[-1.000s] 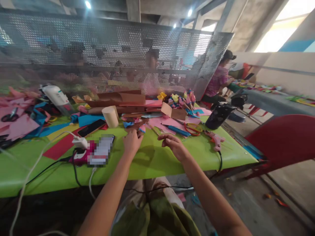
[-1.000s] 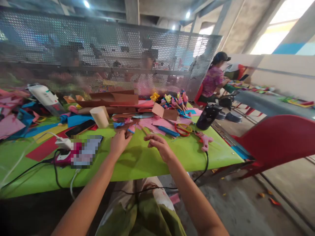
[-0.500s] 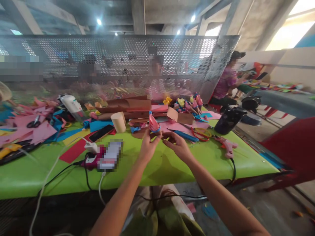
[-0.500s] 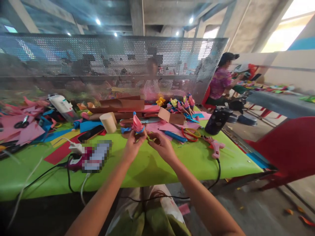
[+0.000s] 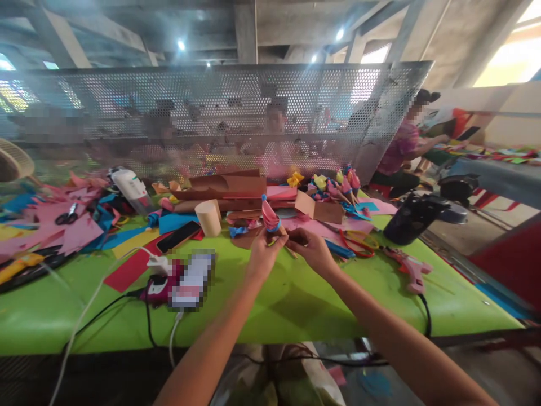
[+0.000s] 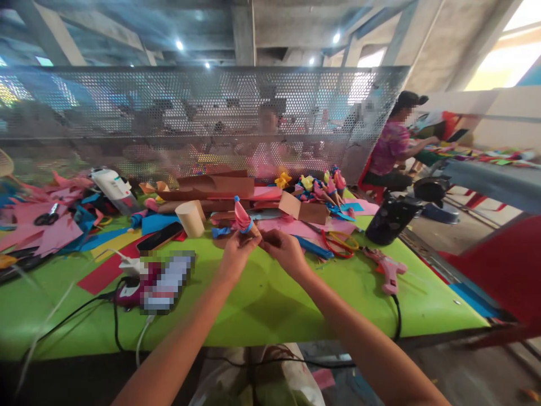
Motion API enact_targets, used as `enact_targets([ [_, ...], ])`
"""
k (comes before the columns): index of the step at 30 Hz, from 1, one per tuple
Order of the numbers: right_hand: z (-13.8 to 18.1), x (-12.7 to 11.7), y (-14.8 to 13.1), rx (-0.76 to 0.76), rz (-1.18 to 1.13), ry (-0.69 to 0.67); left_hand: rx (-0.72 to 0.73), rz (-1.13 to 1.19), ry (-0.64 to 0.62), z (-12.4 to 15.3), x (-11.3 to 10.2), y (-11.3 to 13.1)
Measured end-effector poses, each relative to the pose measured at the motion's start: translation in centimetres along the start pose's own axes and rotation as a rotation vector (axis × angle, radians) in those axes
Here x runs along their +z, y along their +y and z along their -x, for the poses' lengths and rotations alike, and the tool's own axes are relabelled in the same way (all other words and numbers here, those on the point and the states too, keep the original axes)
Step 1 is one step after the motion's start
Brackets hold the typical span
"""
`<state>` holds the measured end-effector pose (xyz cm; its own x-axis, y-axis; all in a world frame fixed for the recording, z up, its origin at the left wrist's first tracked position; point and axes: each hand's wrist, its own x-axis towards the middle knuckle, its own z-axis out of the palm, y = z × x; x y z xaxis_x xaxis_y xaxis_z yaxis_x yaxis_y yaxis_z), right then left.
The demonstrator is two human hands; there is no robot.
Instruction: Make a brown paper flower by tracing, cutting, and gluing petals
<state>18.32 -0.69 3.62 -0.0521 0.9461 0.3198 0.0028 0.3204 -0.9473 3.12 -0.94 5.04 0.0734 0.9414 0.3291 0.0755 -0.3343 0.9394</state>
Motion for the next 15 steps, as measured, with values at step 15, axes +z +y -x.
enact_targets([
  [15,0.9,-0.5,1.8,0.159,-0.115,-0.1,-0.124,0.263,-0.01,1.1,0.8,-1.4],
])
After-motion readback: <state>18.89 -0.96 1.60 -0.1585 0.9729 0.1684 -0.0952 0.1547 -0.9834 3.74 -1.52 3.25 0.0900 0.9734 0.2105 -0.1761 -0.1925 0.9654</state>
